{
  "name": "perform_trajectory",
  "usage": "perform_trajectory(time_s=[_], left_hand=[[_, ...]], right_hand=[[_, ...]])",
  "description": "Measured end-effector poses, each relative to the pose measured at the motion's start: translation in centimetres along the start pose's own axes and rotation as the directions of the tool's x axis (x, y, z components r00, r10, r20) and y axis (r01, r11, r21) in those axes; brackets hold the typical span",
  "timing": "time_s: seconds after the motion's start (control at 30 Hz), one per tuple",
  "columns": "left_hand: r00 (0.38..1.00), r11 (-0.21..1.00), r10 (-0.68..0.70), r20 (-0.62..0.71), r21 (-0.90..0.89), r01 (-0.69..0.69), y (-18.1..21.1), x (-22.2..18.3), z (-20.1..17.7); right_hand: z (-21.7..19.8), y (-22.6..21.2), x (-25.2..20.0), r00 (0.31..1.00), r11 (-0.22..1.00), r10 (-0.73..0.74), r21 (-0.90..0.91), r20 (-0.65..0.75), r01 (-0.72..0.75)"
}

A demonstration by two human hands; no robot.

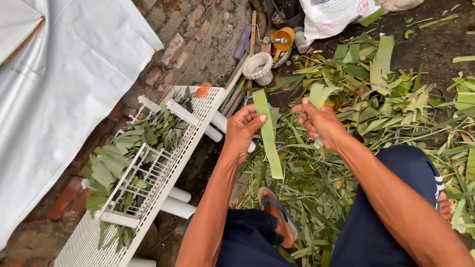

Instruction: The person is tearing banana leaves into strips and trimming them using a small knife.

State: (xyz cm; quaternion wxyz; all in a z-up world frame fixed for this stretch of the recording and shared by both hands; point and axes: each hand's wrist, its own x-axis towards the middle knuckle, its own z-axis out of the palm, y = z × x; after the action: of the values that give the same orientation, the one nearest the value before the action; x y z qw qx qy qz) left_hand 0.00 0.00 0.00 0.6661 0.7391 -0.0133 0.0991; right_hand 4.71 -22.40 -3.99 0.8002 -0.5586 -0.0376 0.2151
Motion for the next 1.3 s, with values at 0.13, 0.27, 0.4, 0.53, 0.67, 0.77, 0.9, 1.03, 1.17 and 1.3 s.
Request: perform_trajectory(time_s=[0.13,0.27,0.4,0.53,0.67,0.77,0.9,1.03,1.17,1.3], left_hand=[[0.999,1.0,0.011,0.053,-0.028,-0.01,-0.8,1.8,0.6],[0.992,0.997,0.022,0.125,-0.078,-0.012,-1.8,4.0,1.4],[0.984,0.989,0.059,0.166,-0.141,-0.035,-4.1,5.6,2.7],[0.985,0.966,0.041,0.165,-0.257,0.003,-8.1,7.8,4.2],[0.991,0.918,-0.028,0.127,-0.389,0.075,-12.0,7.1,5.2],[0.992,0.865,-0.097,0.085,-0.485,0.126,-10.6,6.2,6.5],[0.99,0.88,-0.139,0.018,-0.457,0.132,-7.6,5.0,8.1],[0.994,0.899,-0.109,0.0,-0.426,0.099,-8.1,5.1,8.5],[0.999,0.932,-0.042,0.004,-0.36,0.041,-6.9,4.1,9.4],[0.948,0.856,-0.294,-0.122,-0.476,0.204,-4.0,1.7,10.4]], right_hand=[[0.9,-0.4,-0.2,1.0,0.999,-0.008,-0.032,0.007,0.008],[1.3,-2.0,-1.2,1.0,0.998,0.014,0.058,0.015,-0.015],[0.6,-2.5,-1.4,1.0,0.993,-0.008,0.118,0.0,0.008],[-0.7,-2.1,-1.0,0.998,0.992,0.04,0.12,-0.04,-0.035],[0.1,-0.9,-2.3,0.985,0.992,0.073,0.109,-0.156,-0.056],[0.5,0.9,-1.6,0.98,0.99,0.124,0.089,-0.158,-0.111],[3.5,-1.0,-3.4,0.976,0.964,0.193,0.205,-0.105,-0.169],[1.7,2.4,-0.5,0.987,0.948,0.146,0.275,0.061,-0.157],[-0.1,5.1,-0.1,0.992,0.951,0.078,0.292,0.095,-0.103],[-1.1,3.4,-0.2,0.999,0.962,0.0,0.272,0.047,-0.013]])
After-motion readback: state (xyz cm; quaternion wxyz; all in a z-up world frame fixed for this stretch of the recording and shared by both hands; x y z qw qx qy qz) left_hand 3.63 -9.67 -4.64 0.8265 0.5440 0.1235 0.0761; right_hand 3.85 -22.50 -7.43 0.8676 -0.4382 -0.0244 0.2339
